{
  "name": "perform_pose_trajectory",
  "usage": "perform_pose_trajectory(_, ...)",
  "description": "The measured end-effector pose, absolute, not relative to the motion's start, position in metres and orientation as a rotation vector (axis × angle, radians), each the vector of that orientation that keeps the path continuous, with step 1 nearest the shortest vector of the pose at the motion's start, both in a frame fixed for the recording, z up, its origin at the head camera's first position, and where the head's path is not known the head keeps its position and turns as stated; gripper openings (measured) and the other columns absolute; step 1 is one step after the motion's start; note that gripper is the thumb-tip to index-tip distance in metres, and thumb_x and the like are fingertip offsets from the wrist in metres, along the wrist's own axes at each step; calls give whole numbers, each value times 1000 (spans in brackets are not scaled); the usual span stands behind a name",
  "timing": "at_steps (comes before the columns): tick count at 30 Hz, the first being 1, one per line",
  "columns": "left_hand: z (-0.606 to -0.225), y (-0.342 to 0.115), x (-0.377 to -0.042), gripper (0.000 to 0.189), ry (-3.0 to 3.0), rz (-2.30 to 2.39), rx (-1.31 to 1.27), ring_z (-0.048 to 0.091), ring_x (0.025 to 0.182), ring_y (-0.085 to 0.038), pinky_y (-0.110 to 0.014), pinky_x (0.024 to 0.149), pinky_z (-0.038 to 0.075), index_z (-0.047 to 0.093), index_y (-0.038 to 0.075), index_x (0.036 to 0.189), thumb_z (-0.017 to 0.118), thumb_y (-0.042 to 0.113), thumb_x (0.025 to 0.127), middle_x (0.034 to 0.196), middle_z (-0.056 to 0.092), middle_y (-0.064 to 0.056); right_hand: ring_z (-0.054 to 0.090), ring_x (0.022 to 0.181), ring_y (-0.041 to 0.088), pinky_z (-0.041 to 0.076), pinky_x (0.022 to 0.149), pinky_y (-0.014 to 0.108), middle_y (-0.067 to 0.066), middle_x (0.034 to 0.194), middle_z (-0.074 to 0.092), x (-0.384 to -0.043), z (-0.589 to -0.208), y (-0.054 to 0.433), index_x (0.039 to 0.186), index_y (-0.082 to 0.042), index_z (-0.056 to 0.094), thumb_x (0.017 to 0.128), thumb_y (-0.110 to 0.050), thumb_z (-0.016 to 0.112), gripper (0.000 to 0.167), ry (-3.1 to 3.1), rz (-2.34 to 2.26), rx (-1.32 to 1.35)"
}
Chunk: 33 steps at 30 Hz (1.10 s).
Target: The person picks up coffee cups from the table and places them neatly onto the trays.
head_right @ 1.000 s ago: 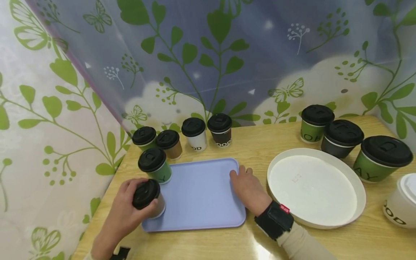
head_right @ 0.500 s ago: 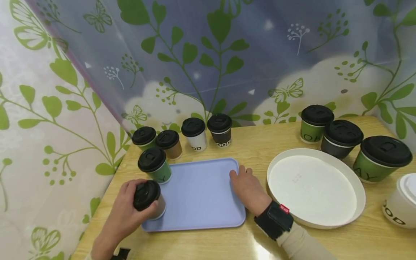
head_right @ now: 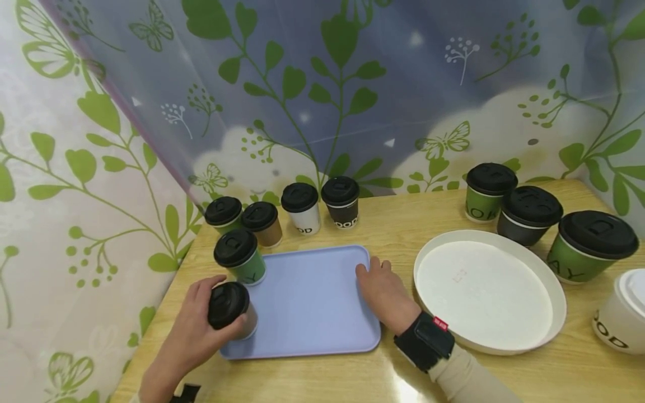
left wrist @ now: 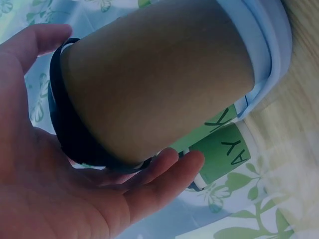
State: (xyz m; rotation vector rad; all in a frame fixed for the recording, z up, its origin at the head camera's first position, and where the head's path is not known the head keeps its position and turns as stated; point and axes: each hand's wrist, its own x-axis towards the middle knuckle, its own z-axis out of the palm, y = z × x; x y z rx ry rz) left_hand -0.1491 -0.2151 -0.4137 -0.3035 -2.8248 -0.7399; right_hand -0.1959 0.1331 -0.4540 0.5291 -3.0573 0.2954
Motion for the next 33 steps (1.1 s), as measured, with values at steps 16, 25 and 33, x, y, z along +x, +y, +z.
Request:
perform_pose_trajectory(16,-414,-217,-149,81,-2855,-738,-321,53,122,-36,-57,98,48,46,11,147,82,47,83,141,47,-17,49,80,32,51,59,43,22,94,50,-196,-453,133,113,4,58,100,6,56,13,-3063,267,538)
perform_pose_trajectory(25,-397,-225,-159,82,-2818,-684,-357,47,133,-43,-63,105,43,46,3,147,80,48,86,144,46,-24,49,80,32,52,60,43,22,95,51,-196,-453,133,114,4,58,100,6,56,13,-3062,258,540)
perform_pose_trajectory(33,-369,-237,-188,73,-2734,-696,-394,46,131,-47,-64,105,39,47,-5,144,74,40,94,141,46,-29,49,80,32,51,60,43,22,95,51,-196,-453,133,114,4,58,101,5,56,14,-3071,264,531)
